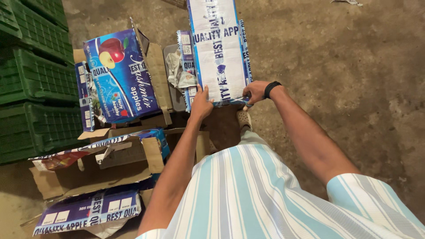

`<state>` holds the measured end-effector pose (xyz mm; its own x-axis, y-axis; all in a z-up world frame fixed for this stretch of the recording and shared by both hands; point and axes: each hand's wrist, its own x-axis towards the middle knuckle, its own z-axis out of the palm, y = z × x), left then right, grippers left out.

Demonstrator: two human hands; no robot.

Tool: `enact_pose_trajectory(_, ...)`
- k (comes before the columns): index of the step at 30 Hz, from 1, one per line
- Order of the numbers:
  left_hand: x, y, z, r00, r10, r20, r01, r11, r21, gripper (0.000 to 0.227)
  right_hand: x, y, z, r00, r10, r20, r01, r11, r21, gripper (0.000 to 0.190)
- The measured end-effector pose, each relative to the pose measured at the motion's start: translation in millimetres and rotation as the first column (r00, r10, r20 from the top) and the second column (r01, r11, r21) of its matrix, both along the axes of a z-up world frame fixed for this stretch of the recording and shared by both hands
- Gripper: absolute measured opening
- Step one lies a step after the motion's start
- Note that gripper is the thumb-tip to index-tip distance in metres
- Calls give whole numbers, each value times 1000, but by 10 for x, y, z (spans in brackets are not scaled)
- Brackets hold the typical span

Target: The person uses shears to cut open two cardboard boxes labeled 'Quality Apple' in a warehouse setting. They cut along the top edges, open the flaps, and set the boxes aside. The workspace includes stacked green crates and other boxes on the floor.

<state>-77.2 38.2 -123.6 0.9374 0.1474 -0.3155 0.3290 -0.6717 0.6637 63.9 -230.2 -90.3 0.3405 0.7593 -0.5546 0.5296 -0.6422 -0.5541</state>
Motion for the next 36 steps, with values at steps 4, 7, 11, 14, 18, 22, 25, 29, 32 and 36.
enact_pose_trajectory(4, 1, 14, -12, 1000, 3, -8, -4, 999, -34, 76, 50, 9, 152, 977, -209, -40, 200, 966, -161, 35)
enact_pose_trajectory(7, 13, 48, -24, 1000, -4, -12, 4, 1000, -25, 76, 86, 68, 201, 988, -148, 33, 151, 979, -136, 31)
enact_pose_trajectory(11, -8, 36, -30, 1000, 15, 3, -15, 1000, -27, 76, 56, 89, 170, 998, -65, 20, 67, 986, -155, 36)
enact_pose_trajectory(14, -11, 11, 7, 1000, 18, 11, -17, 999, -41, 78, 32, 120, 157, 1000, -10, -19, 7, 990, -144, 48)
enact_pose_trajectory(18, 6, -21, 85, 998, 56, -20, -57, 995, -81, 82, 14, 168, 199, 999, 22, -49, -30, 982, -186, 56)
enact_pose_trajectory(22, -26, -6, 145, 997, 70, -32, -73, 992, -101, 82, -27, 179, 319, 999, 30, 41, -24, 991, -131, 30)
enact_pose_trajectory(25, 20, -1, 163, 998, 65, -13, -66, 995, -81, 80, 5, 177, 441, 995, -100, -3, 98, 977, -189, 15)
enact_pose_trajectory(29, -49, -23, 182, 997, 68, -30, -69, 996, -58, 80, -99, 189, 513, 997, -67, 23, 70, 982, -173, 16)
enact_pose_trajectory(32, 21, -11, 210, 994, 61, -93, -65, 997, -47, 79, -52, 233, 503, 1000, -19, -17, 16, 982, -190, 25)
enact_pose_trajectory(36, 22, -33, 209, 995, 84, -54, -88, 992, -86, 78, -65, 232, 381, 999, -33, -35, 25, 980, -198, 37)
